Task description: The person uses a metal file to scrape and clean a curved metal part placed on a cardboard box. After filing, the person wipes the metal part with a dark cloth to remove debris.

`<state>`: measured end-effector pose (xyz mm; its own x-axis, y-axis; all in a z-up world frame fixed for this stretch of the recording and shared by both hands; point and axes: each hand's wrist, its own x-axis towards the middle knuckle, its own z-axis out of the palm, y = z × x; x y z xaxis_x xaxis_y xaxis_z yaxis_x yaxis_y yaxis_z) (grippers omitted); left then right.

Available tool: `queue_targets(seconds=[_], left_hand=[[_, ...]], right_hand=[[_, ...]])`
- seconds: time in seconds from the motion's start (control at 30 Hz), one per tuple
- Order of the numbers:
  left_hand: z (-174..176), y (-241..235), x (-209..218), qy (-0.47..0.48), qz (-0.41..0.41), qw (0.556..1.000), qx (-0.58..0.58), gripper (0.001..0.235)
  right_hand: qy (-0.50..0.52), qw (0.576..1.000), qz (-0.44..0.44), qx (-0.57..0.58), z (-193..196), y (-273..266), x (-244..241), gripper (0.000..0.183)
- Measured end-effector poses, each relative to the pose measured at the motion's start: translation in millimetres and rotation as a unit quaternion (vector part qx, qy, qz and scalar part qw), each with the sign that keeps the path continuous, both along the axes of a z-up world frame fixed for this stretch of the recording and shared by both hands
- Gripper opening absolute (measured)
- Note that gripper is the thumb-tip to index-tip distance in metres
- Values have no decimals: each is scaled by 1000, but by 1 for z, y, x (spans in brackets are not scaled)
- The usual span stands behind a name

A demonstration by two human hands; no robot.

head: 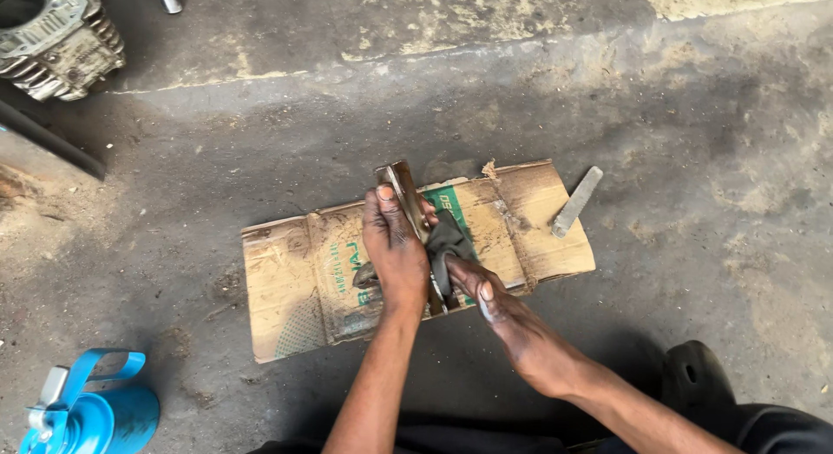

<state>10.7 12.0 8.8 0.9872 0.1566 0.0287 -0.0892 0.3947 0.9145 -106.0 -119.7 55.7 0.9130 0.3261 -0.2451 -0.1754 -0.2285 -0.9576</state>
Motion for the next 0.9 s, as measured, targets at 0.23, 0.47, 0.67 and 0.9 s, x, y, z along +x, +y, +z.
queue_targets(seconds=[0.23,0.47,0.67,0.9], left_hand=[[5,-17,-10,-47,-34,998,13,44],[5,-2,-5,-66,10,996,54,41],[4,-5,0,-31,-48,997,-48,28],[-7,-22,-2,76,-74,994,-14,39]], right_hand=[[-122,989,-19,-83,4,-1,9,88],[-52,987,21,-153,9,5,3,76],[143,960,-239,-9,27,-19,8,38],[-47,950,-306,34,31,-44,16,17]])
